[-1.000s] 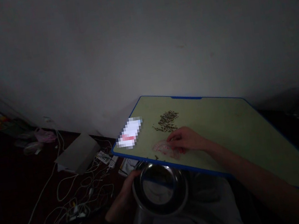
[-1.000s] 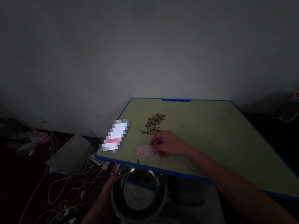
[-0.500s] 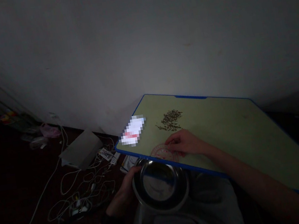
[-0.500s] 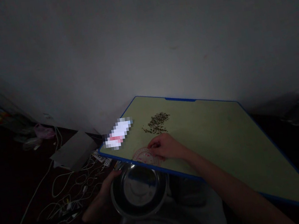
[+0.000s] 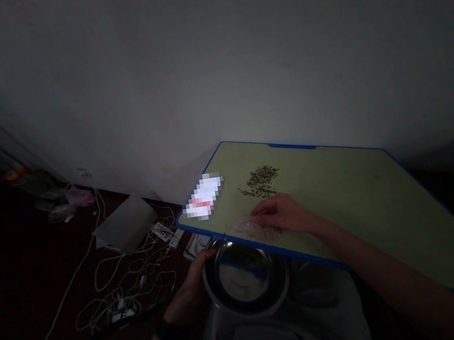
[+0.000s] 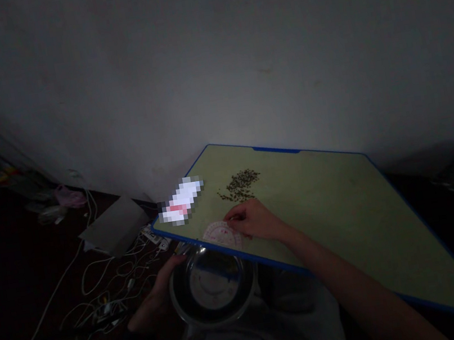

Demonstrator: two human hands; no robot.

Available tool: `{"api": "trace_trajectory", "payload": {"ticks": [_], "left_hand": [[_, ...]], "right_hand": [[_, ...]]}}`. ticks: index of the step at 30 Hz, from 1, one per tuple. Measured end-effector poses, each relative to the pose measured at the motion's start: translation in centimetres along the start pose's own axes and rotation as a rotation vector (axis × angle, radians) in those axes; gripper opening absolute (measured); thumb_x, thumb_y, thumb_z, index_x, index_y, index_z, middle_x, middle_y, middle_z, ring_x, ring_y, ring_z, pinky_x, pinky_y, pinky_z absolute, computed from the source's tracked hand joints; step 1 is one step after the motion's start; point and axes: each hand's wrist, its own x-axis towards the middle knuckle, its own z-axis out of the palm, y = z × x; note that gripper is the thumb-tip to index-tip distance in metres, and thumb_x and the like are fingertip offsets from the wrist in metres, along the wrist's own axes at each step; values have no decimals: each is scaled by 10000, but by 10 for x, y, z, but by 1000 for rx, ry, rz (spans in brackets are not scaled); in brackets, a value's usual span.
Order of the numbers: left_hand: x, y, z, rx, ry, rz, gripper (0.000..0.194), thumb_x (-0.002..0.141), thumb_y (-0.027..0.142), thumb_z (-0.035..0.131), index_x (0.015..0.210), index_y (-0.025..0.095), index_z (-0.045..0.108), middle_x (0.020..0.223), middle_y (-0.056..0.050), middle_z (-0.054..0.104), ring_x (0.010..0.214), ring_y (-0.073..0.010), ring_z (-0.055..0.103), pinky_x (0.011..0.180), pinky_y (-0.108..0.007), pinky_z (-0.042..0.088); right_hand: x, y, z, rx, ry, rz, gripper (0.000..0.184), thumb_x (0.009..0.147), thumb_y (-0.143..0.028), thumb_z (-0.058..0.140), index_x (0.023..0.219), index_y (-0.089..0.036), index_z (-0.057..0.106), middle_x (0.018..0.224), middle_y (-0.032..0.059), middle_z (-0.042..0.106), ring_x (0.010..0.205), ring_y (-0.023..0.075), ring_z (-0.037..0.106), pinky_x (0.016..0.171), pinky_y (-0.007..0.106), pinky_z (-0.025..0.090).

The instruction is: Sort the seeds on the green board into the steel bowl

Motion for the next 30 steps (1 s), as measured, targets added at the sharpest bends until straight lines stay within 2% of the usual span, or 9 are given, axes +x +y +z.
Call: {"api": "trace_trajectory", "payload": {"ticks": [3, 7, 10, 14, 18, 25, 27, 30], "left_hand": [[5, 0, -2, 2, 5, 1, 106, 628, 242, 676, 719, 191, 694, 785, -49, 699, 899, -269, 583, 853, -353, 386], [3, 5, -1, -20, 42, 30, 109, 625, 224, 664, 728, 206, 695, 784, -33, 708, 941, -272, 577, 859, -336, 386], [-3, 12, 4, -24, 23, 0, 87, 628, 231, 662, 699, 192, 694, 736, -38, 707, 930, -281, 583, 850, -347, 395], [-9, 20, 9, -32, -22, -19, 132, 634, 224, 664, 753, 186, 707, 789, -49, 719, 935, -283, 586, 851, -351, 397], [-10, 19, 9, -24, -2, 3, 107, 637, 206, 661, 734, 199, 705, 772, -38, 714, 922, -274, 590, 853, -341, 398], [-3, 6, -2, -9, 26, 56, 175, 615, 151, 660, 771, 219, 700, 815, -23, 709, 942, -271, 579, 867, -343, 388], [0, 5, -2, -3, 31, 38, 137, 619, 172, 664, 745, 215, 697, 773, -22, 703, 900, -265, 588, 846, -342, 395], [2, 8, 0, -12, 31, 16, 94, 627, 210, 669, 718, 211, 692, 733, -19, 698, 847, -252, 597, 820, -333, 404]], "right_hand": [[9, 3, 2, -59, 60, -36, 244, 725, -260, 563, 876, -127, 701, 571, 19, 624, 380, 76, 472, 401, 202, 375], [19, 4, 9, -161, 44, -107, 249, 727, -240, 560, 887, -121, 710, 597, 33, 649, 428, 93, 510, 445, 210, 395], [18, 2, 12, -134, 29, -105, 233, 723, -244, 575, 878, -135, 711, 594, 25, 650, 435, 85, 507, 443, 197, 392], [13, -2, 13, -63, -10, -66, 228, 729, -269, 582, 869, -142, 710, 534, 8, 609, 385, 71, 464, 401, 189, 364], [9, -4, 9, -46, -37, -66, 261, 733, -275, 581, 899, -116, 704, 533, 12, 602, 385, 70, 450, 398, 192, 356], [13, -4, -19, -23, 109, -80, 343, 742, -336, 570, 984, -124, 692, 645, 45, 660, 382, 65, 431, 383, 205, 344], [15, -4, -20, -63, 140, -96, 329, 747, -320, 562, 979, -129, 696, 669, 53, 673, 411, 79, 471, 410, 214, 369], [18, -5, -9, -189, 144, -170, 250, 731, -245, 565, 904, -156, 721, 709, 48, 693, 546, 113, 576, 518, 221, 429]]}}
